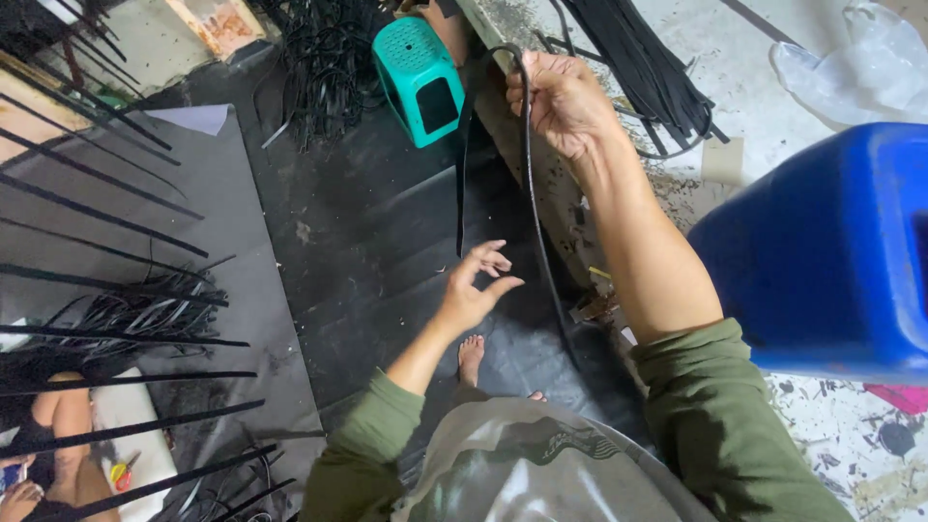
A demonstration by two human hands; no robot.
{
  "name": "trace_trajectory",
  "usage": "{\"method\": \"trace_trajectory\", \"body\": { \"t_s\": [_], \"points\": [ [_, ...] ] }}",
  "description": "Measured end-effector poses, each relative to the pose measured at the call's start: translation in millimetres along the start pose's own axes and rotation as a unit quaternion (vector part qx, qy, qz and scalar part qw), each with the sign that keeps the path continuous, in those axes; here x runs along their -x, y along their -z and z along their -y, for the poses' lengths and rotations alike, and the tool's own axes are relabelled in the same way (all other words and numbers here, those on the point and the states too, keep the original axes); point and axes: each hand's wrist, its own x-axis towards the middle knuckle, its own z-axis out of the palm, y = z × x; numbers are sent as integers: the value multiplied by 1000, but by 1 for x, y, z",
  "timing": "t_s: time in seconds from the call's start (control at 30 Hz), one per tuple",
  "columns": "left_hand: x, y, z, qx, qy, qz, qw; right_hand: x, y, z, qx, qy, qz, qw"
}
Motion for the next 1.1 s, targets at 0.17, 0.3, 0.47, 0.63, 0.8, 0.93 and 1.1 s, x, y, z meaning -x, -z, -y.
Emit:
{"method": "trace_trajectory", "body": {
  "t_s": [0.17,0.3,0.47,0.63,0.8,0.93,1.1],
  "points": [
    [6,-20,-20,-35,-63,-57,996,-21,2,-15,-27,-14,-46,998],
    [-2,-23,-11,18,-34,-47,998,-34,2,-24,-35,6,-62,997],
    [-17,-10,-5,71,73,-28,994,-28,-12,-12,34,36,-65,997],
    [-23,1,17,176,158,47,971,-36,-13,-11,41,44,-79,995],
    [-22,17,-20,234,156,118,952,-33,-15,-5,11,55,-89,994],
    [-17,30,-37,248,169,99,949,-33,-11,-4,-9,60,-108,992],
    [-14,55,-57,197,131,112,965,-39,-3,-7,1,63,-144,988]
  ]
}}
